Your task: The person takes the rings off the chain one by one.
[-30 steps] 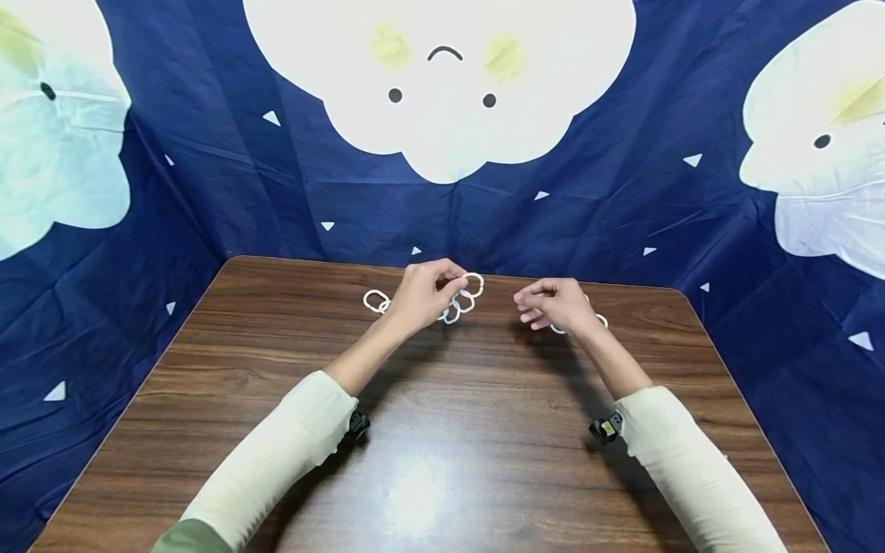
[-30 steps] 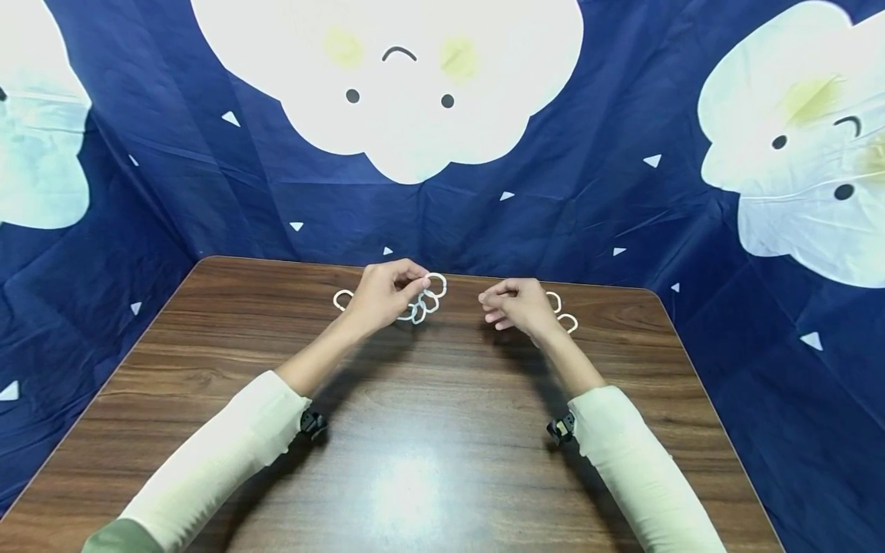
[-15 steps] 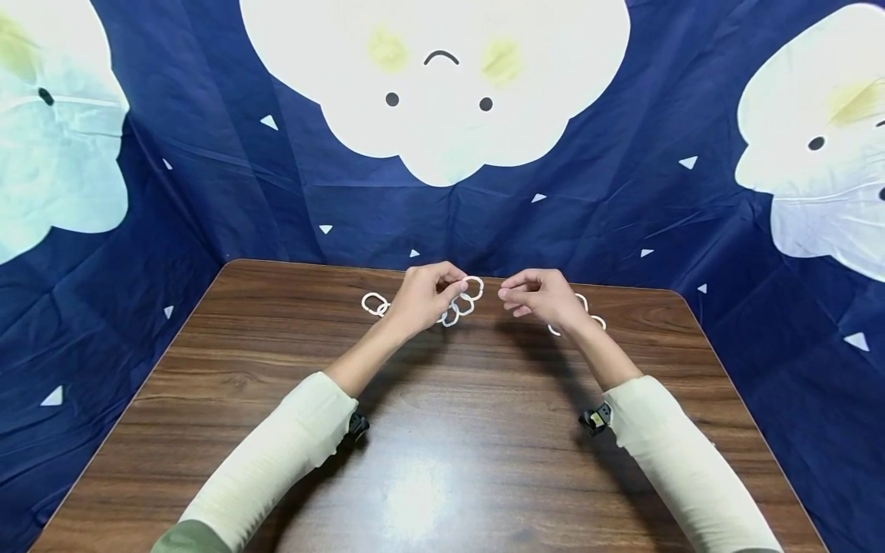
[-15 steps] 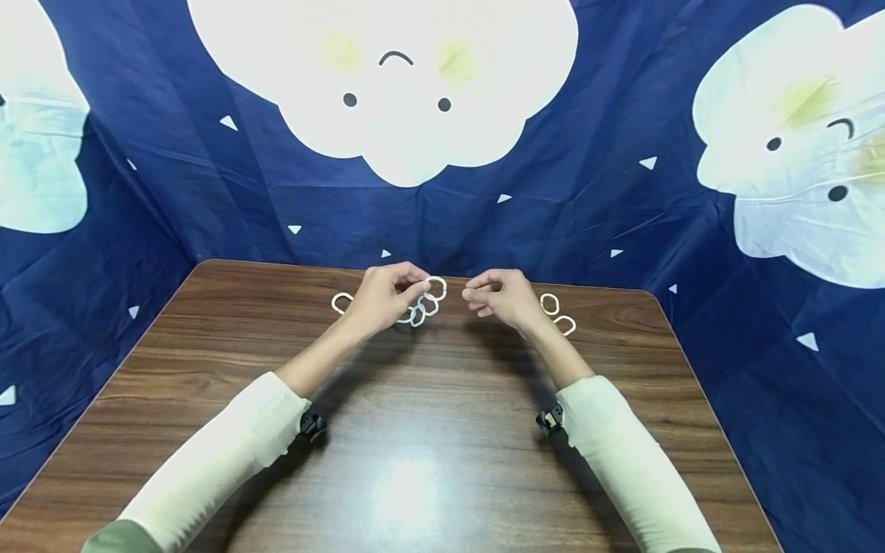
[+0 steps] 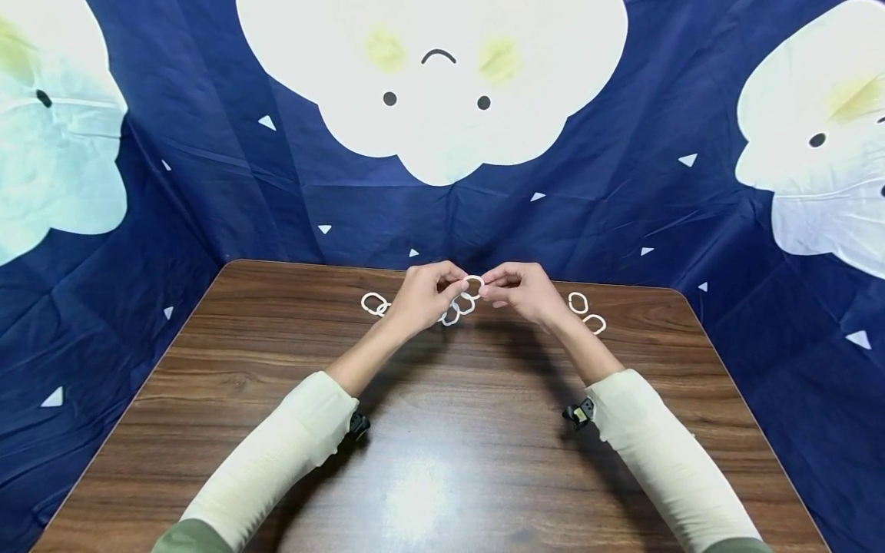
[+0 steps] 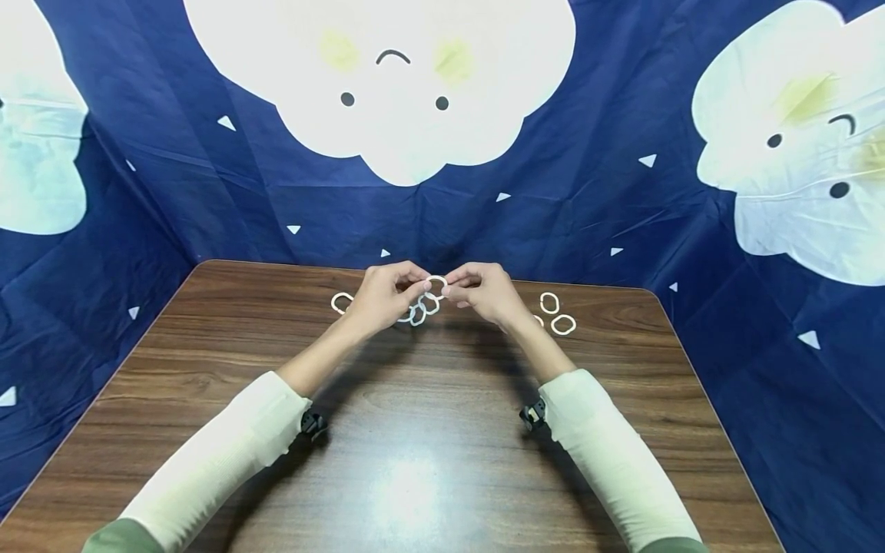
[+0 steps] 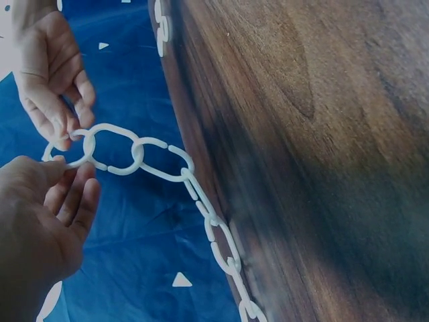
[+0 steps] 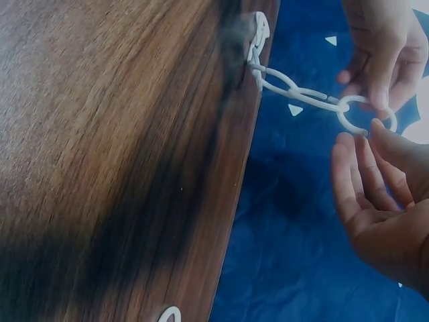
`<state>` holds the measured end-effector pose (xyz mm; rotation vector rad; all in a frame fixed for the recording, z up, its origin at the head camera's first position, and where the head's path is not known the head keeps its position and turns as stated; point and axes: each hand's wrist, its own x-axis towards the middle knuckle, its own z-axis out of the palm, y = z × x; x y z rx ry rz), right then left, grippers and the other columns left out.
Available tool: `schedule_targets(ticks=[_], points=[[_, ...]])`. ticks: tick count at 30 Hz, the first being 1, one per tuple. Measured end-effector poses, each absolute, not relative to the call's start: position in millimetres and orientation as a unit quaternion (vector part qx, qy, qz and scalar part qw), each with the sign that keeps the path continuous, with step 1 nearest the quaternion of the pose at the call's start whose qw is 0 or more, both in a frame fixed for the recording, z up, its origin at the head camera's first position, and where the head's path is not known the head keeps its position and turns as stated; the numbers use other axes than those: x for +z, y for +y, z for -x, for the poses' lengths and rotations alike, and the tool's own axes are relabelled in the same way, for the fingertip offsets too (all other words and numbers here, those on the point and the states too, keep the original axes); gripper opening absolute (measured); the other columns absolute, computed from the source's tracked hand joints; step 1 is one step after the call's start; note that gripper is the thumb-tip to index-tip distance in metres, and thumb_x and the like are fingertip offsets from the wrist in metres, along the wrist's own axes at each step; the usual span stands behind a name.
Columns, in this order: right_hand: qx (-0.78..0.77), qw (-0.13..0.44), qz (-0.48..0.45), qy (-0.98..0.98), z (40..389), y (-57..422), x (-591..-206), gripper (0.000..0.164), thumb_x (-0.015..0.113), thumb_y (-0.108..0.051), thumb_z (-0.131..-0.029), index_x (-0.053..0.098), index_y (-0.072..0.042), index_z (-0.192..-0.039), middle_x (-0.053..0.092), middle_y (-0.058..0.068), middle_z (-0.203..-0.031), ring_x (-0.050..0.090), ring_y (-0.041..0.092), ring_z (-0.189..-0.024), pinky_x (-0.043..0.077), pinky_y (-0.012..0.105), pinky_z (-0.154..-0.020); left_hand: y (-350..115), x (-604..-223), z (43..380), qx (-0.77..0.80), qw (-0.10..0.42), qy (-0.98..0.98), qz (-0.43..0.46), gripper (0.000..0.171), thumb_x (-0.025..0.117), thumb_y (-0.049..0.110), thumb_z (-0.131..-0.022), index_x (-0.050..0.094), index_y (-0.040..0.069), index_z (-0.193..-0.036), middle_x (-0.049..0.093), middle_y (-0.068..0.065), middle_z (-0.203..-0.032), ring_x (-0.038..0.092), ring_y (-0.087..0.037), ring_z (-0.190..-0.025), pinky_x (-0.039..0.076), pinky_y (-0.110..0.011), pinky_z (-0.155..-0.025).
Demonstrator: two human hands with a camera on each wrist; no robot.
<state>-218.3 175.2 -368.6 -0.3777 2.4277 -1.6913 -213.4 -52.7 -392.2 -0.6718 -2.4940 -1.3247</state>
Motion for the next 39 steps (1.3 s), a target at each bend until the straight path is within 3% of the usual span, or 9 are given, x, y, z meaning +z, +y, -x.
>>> schedule_targets(ticks=[7, 15, 18, 24, 39], points=[[-0.547, 0.053, 0.144, 0.823, 217, 170, -370, 0.02, 0.084, -0.002, -0.099, 0.081, 0.007, -0.116, 0.083, 0.015, -0.1, 0.077, 0.01, -0.081, 0.07, 0.041, -0.085, -56, -392, 212, -0.455, 0.123, -0.852, 0.227, 0.009, 0.079, 0.012, -0.106, 0.084, 0.005, -0.111, 0.086, -0.009, -0.101, 0.076, -0.018, -0.086, 0.059, -0.03, -0.078], [-0.539, 0.039, 0.157, 0.827, 217, 168, -374, 0.019, 0.083, -0.002, -0.101, 0.08, 0.007, -0.117, 0.084, 0.015, -0.102, 0.075, 0.003, -0.081, 0.066, 0.024, -0.08, -57, -392, 211, -0.458, 0.112, -0.853, 0.222, 0.011, 0.079, 0.014, -0.107, 0.083, 0.006, -0.112, 0.085, -0.009, -0.1, 0.074, -0.017, -0.084, 0.058, -0.029, -0.076], [-0.535, 0.033, 0.161, 0.829, 216, 168, -375, 0.018, 0.083, -0.002, -0.1, 0.081, 0.007, -0.116, 0.084, 0.017, -0.101, 0.077, 0.009, -0.083, 0.064, 0.02, -0.078, -57, -392, 211, -0.456, 0.113, -0.855, 0.221, 0.011, 0.079, 0.014, -0.107, 0.083, 0.006, -0.112, 0.085, -0.009, -0.101, 0.074, -0.018, -0.085, 0.058, -0.03, -0.077], [-0.523, 0.021, 0.165, 0.836, 214, 166, -374, 0.017, 0.085, -0.003, -0.099, 0.082, 0.005, -0.114, 0.084, 0.021, -0.102, 0.081, 0.036, -0.095, 0.063, 0.021, -0.078, -59, -392, 211, -0.456, 0.116, -0.853, 0.224, 0.01, 0.078, 0.013, -0.107, 0.083, 0.006, -0.112, 0.086, -0.009, -0.103, 0.077, -0.018, -0.087, 0.06, -0.031, -0.08], [-0.523, 0.013, 0.167, 0.836, 213, 161, -371, 0.017, 0.085, -0.005, -0.1, 0.082, 0.006, -0.113, 0.083, 0.023, -0.101, 0.081, 0.039, -0.095, 0.062, 0.016, -0.076, -65, -391, 210, -0.461, 0.112, -0.853, 0.215, 0.013, 0.08, 0.016, -0.107, 0.083, 0.005, -0.112, 0.086, -0.01, -0.103, 0.079, -0.02, -0.088, 0.062, -0.033, -0.08]])
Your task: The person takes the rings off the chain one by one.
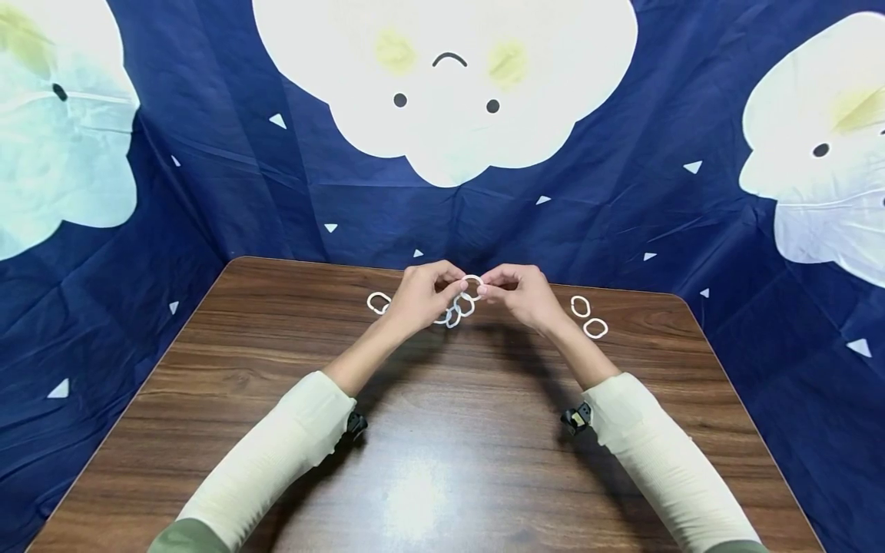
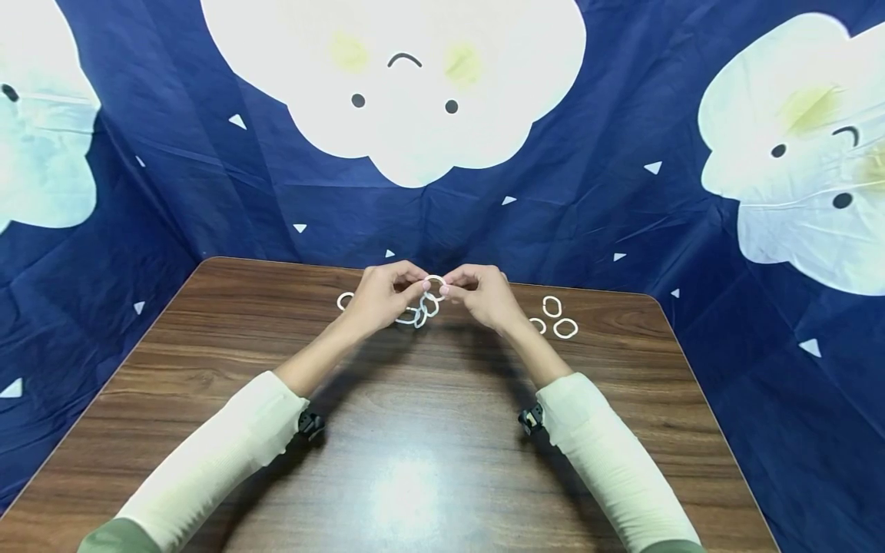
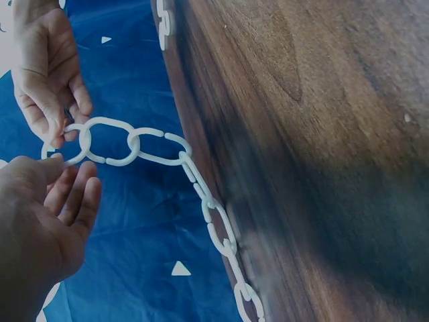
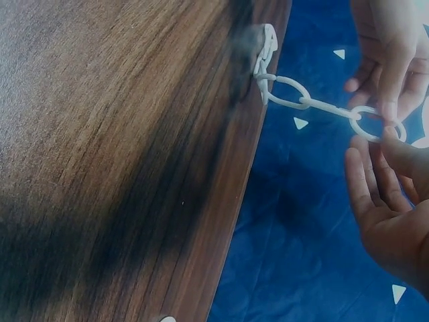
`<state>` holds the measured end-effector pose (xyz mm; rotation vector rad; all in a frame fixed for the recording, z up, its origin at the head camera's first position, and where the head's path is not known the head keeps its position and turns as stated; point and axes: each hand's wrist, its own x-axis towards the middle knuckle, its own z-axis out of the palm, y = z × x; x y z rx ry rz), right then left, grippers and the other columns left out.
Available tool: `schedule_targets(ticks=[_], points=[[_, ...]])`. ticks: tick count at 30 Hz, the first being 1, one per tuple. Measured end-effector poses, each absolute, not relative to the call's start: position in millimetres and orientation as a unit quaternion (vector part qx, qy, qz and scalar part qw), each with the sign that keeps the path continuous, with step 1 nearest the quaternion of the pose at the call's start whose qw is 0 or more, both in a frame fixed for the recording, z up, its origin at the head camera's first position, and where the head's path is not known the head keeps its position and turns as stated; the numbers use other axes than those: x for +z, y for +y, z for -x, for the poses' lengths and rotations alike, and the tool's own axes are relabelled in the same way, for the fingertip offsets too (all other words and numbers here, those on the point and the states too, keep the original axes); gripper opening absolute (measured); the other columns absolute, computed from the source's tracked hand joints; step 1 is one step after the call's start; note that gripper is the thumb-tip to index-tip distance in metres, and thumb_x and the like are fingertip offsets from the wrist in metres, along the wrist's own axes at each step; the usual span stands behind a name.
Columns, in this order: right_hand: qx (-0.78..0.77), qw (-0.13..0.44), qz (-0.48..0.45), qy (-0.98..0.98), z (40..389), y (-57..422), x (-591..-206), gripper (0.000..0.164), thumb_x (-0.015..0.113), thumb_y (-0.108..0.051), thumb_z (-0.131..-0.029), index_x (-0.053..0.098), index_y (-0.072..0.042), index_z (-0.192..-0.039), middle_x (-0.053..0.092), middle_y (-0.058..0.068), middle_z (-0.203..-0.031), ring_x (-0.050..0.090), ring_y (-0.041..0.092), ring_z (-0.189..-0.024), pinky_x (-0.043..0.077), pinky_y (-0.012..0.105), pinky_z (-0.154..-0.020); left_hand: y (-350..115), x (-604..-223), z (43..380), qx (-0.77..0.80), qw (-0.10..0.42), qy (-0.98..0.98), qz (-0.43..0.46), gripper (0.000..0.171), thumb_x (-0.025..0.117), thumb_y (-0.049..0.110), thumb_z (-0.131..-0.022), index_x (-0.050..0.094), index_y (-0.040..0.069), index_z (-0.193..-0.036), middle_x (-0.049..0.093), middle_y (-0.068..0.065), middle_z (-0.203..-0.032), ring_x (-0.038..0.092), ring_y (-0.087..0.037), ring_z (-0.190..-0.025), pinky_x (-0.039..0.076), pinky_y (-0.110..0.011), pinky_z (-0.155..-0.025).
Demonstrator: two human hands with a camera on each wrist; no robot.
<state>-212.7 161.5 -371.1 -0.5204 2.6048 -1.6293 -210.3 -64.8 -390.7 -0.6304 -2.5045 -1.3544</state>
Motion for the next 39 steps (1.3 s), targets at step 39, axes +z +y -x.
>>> schedule_targets(ticks=[39], points=[[-0.531, 0.007, 0.171, 0.83, 213, 157, -366, 0.022, 0.084, -0.006, -0.1, 0.08, 0.01, -0.116, 0.085, 0.025, -0.102, 0.078, 0.007, -0.084, 0.061, 0.016, -0.077, -61, -409, 202, -0.452, 0.088, -0.866, 0.197, 0.027, 0.098, 0.026, -0.089, 0.082, 0.006, -0.099, 0.085, -0.008, -0.094, 0.079, -0.018, -0.083, 0.065, -0.032, -0.08]])
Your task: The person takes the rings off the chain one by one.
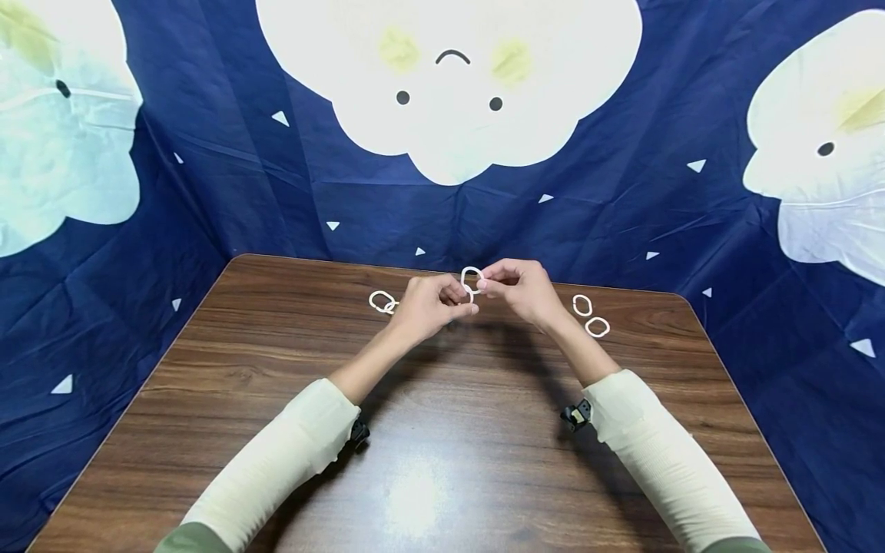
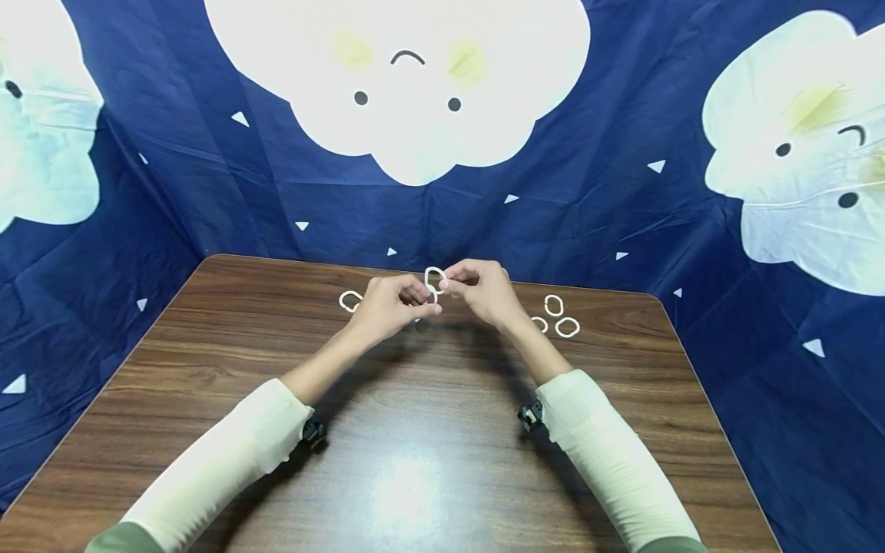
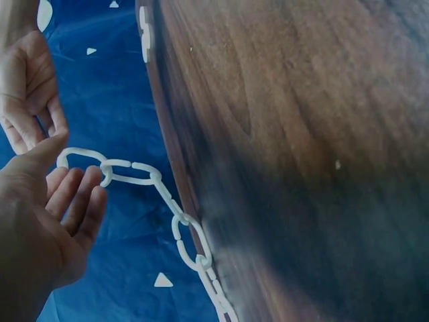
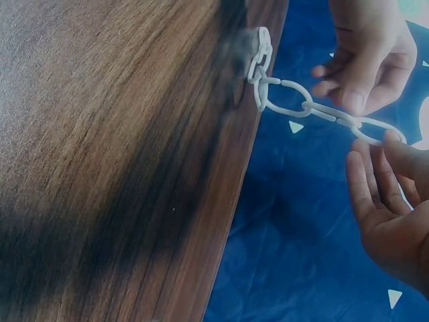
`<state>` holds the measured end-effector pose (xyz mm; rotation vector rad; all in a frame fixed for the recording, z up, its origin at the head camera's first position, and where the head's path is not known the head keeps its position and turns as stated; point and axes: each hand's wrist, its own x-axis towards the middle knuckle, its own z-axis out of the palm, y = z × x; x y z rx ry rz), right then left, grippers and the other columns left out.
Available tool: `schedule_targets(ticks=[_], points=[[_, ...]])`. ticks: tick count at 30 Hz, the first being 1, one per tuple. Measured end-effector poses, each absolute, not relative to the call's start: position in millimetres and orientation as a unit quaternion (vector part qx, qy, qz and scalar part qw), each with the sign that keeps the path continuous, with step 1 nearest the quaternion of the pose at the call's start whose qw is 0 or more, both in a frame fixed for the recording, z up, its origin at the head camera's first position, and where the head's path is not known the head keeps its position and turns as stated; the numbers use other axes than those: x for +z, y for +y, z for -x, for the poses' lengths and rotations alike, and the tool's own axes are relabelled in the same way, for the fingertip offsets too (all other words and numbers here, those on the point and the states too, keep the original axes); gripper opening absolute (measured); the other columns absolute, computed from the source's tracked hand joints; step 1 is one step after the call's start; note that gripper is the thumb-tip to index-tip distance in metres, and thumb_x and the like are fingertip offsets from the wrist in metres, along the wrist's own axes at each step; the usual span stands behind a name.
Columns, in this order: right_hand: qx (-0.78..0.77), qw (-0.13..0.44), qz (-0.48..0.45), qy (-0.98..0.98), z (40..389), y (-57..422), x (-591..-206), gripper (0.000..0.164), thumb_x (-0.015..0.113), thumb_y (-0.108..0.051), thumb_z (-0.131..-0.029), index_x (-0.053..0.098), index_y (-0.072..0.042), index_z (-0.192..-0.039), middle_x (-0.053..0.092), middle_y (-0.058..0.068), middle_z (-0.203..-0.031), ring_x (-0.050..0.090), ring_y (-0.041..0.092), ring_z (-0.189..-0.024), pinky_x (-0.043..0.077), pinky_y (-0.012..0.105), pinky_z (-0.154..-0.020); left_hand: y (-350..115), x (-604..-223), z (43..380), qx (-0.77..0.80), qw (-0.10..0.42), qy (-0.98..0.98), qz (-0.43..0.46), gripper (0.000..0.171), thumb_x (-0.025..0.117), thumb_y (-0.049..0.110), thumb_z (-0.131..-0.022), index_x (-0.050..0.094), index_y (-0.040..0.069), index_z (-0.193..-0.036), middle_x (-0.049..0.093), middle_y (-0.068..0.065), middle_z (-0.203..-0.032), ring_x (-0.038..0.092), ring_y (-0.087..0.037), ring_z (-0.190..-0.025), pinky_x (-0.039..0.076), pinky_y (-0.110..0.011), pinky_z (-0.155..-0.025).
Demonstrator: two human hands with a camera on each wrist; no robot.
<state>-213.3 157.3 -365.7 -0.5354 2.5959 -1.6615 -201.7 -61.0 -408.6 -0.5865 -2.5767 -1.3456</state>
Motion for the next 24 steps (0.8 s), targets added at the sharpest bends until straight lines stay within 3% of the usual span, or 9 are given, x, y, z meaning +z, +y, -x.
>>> schedule_targets(ticks=[2, 6, 13, 18, 20, 24], points=[[-0.531, 0.007, 0.172, 0.829, 213.9, 157.3, -366.3, 0.023, 0.084, -0.006, -0.101, 0.08, 0.01, -0.116, 0.085, 0.025, -0.102, 0.075, -0.001, -0.081, 0.061, 0.016, -0.077, -59.7, -409.7, 201.5, -0.448, 0.091, -0.868, 0.193, 0.026, 0.098, 0.027, -0.088, 0.082, 0.008, -0.097, 0.086, -0.006, -0.093, 0.079, -0.018, -0.083, 0.065, -0.033, -0.079], [-0.537, 0.01, 0.168, 0.826, 213.7, 157.0, -367.1, 0.024, 0.084, -0.005, -0.101, 0.079, 0.011, -0.117, 0.085, 0.024, -0.103, 0.075, -0.001, -0.081, 0.062, 0.016, -0.078, -57.7, -410.4, 201.3, -0.436, 0.1, -0.874, 0.189, 0.026, 0.099, 0.029, -0.088, 0.083, 0.01, -0.094, 0.086, -0.005, -0.093, 0.081, -0.018, -0.084, 0.066, -0.035, -0.081], [-0.541, 0.018, 0.157, 0.826, 212.1, 155.5, -367.8, 0.02, 0.084, -0.005, -0.101, 0.081, 0.008, -0.115, 0.085, 0.023, -0.103, 0.084, 0.023, -0.093, 0.069, 0.037, -0.087, -56.3, -409.3, 200.2, -0.426, 0.105, -0.879, 0.188, 0.022, 0.097, 0.026, -0.09, 0.083, 0.009, -0.096, 0.086, -0.005, -0.092, 0.081, -0.018, -0.084, 0.065, -0.036, -0.081], [-0.546, 0.017, 0.155, 0.823, 211.7, 154.4, -367.3, 0.019, 0.084, -0.004, -0.101, 0.081, 0.008, -0.115, 0.085, 0.021, -0.103, 0.083, 0.028, -0.094, 0.068, 0.029, -0.082, -57.6, -410.3, 201.0, -0.421, 0.106, -0.881, 0.188, 0.016, 0.093, 0.021, -0.093, 0.085, 0.009, -0.099, 0.086, -0.004, -0.09, 0.08, -0.017, -0.083, 0.064, -0.036, -0.082], [-0.549, 0.016, 0.156, 0.821, 211.3, 154.3, -366.8, 0.019, 0.083, -0.004, -0.101, 0.081, 0.008, -0.115, 0.085, 0.02, -0.102, 0.082, 0.023, -0.09, 0.066, 0.023, -0.079, -58.4, -410.6, 201.3, -0.42, 0.106, -0.882, 0.188, 0.013, 0.091, 0.019, -0.095, 0.085, 0.009, -0.099, 0.086, -0.004, -0.091, 0.081, -0.017, -0.084, 0.065, -0.037, -0.083], [-0.559, 0.019, 0.158, 0.814, 211.5, 154.5, -366.9, 0.018, 0.083, -0.003, -0.101, 0.08, 0.01, -0.114, 0.085, 0.02, -0.102, 0.08, 0.011, -0.084, 0.067, 0.024, -0.08, -60.3, -409.7, 201.0, -0.415, 0.107, -0.885, 0.185, 0.011, 0.088, 0.017, -0.097, 0.086, 0.008, -0.102, 0.087, -0.004, -0.094, 0.082, -0.017, -0.086, 0.065, -0.039, -0.085]])
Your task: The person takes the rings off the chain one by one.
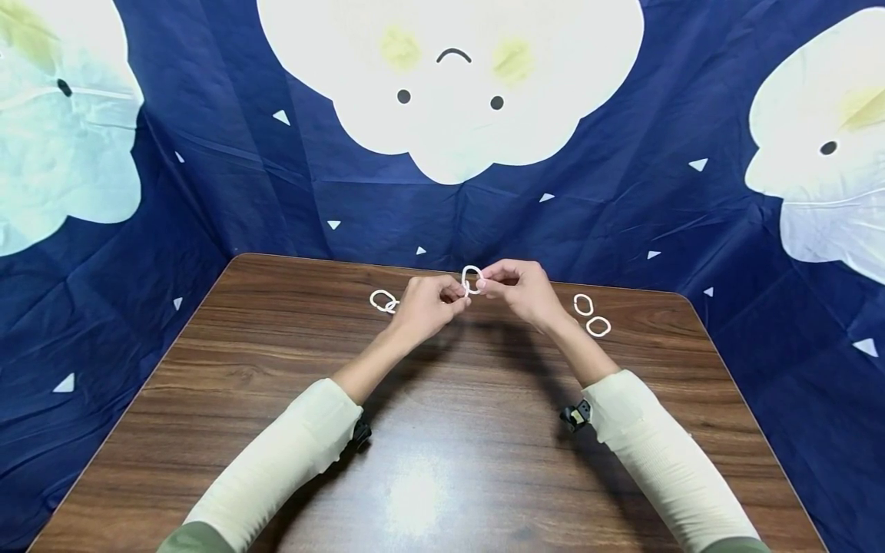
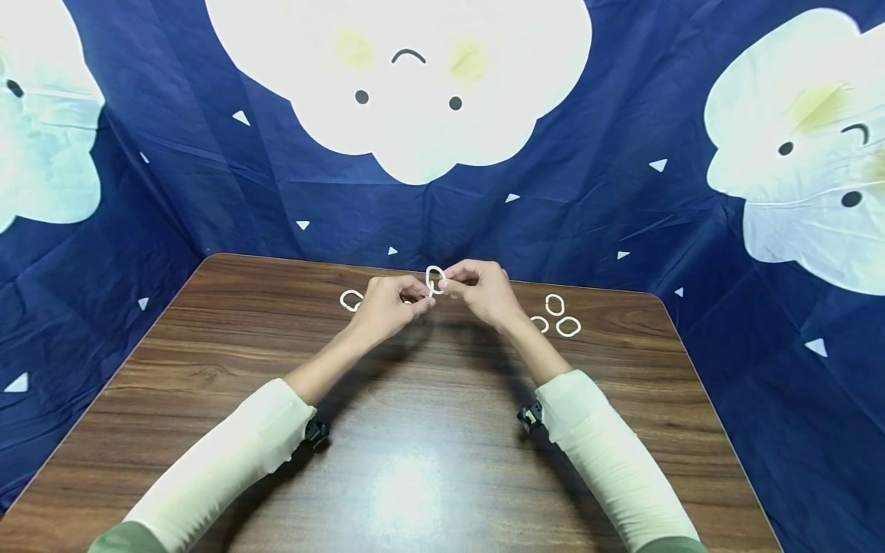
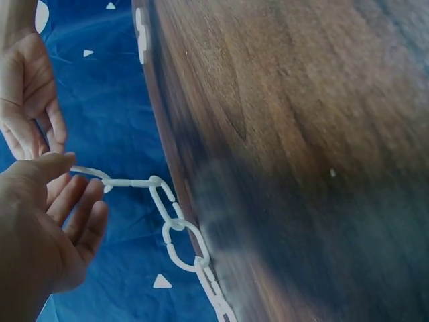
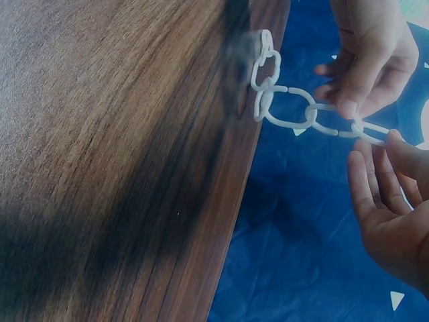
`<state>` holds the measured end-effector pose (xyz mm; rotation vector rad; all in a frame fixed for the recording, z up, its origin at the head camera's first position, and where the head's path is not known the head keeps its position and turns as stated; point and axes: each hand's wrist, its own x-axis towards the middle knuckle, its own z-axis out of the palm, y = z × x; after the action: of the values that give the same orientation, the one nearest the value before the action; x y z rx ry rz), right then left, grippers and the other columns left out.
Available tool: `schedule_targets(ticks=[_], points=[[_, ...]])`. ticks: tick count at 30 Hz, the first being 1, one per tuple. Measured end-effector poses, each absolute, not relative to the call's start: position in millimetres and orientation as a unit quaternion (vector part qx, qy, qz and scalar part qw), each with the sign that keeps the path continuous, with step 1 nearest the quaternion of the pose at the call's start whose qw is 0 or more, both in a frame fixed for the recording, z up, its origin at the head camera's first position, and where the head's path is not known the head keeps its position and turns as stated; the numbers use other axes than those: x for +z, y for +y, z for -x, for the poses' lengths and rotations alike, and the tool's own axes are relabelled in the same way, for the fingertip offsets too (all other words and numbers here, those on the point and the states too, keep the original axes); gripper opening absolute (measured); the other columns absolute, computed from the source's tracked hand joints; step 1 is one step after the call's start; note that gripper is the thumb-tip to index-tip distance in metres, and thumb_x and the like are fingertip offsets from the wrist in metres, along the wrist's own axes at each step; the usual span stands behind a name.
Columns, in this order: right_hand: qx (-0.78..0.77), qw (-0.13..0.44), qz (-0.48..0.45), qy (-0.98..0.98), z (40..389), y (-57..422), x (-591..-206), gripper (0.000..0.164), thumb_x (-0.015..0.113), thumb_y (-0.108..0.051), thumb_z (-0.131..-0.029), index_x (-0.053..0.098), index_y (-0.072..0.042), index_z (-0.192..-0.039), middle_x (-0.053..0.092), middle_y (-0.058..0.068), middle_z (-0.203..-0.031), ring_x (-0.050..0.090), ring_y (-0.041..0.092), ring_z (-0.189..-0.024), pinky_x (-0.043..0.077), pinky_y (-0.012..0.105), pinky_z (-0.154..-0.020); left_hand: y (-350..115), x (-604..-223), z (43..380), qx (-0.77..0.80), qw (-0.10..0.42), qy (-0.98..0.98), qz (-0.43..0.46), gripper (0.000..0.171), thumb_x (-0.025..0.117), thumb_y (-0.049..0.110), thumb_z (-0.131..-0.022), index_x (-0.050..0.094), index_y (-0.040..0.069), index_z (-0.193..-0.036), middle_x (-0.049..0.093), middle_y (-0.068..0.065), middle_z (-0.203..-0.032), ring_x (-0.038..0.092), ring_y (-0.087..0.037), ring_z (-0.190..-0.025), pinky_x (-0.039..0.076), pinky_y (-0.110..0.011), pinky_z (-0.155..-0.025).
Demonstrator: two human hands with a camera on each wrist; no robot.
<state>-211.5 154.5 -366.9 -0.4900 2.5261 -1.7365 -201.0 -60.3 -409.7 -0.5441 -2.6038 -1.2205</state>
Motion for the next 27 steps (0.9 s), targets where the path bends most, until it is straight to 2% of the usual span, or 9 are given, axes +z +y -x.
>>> schedule_targets(ticks=[7, 16, 23, 27], points=[[-0.567, 0.022, 0.157, 0.809, 212.5, 155.0, -368.2, 0.02, 0.082, -0.003, -0.102, 0.079, 0.012, -0.115, 0.085, 0.021, -0.103, 0.077, 0.003, -0.081, 0.065, 0.019, -0.076, -61.3, -407.0, 200.3, -0.412, 0.102, -0.889, 0.17, 0.014, 0.084, 0.018, -0.099, 0.087, 0.008, -0.11, 0.088, -0.003, -0.102, 0.082, -0.016, -0.09, 0.065, -0.042, -0.088], [-0.576, 0.025, 0.154, 0.803, 214.2, 154.2, -368.2, 0.018, 0.08, -0.001, -0.102, 0.078, 0.011, -0.114, 0.084, 0.01, -0.097, 0.076, 0.001, -0.079, 0.067, 0.022, -0.078, -60.7, -407.9, 201.4, -0.419, 0.116, -0.882, 0.182, 0.015, 0.079, 0.012, -0.103, 0.085, 0.004, -0.114, 0.088, -0.007, -0.107, 0.084, -0.022, -0.096, 0.066, -0.044, -0.092], [-0.582, 0.028, 0.141, 0.801, 214.1, 154.4, -368.4, 0.016, 0.078, -0.001, -0.104, 0.077, 0.011, -0.114, 0.08, 0.03, -0.107, 0.081, 0.02, -0.087, 0.07, 0.047, -0.092, -62.1, -409.5, 202.6, -0.431, 0.131, -0.872, 0.192, 0.011, 0.076, 0.011, -0.106, 0.081, 0.003, -0.112, 0.085, -0.012, -0.108, 0.08, -0.026, -0.095, 0.067, -0.044, -0.09], [-0.586, 0.035, 0.133, 0.799, 215.1, 154.1, -370.1, 0.015, 0.075, -0.001, -0.106, 0.075, 0.012, -0.114, 0.078, 0.035, -0.109, 0.081, 0.024, -0.088, 0.07, 0.047, -0.091, -62.4, -408.7, 202.1, -0.431, 0.14, -0.87, 0.193, 0.009, 0.076, 0.012, -0.107, 0.08, 0.005, -0.112, 0.082, -0.011, -0.108, 0.077, -0.024, -0.096, 0.065, -0.041, -0.09]])
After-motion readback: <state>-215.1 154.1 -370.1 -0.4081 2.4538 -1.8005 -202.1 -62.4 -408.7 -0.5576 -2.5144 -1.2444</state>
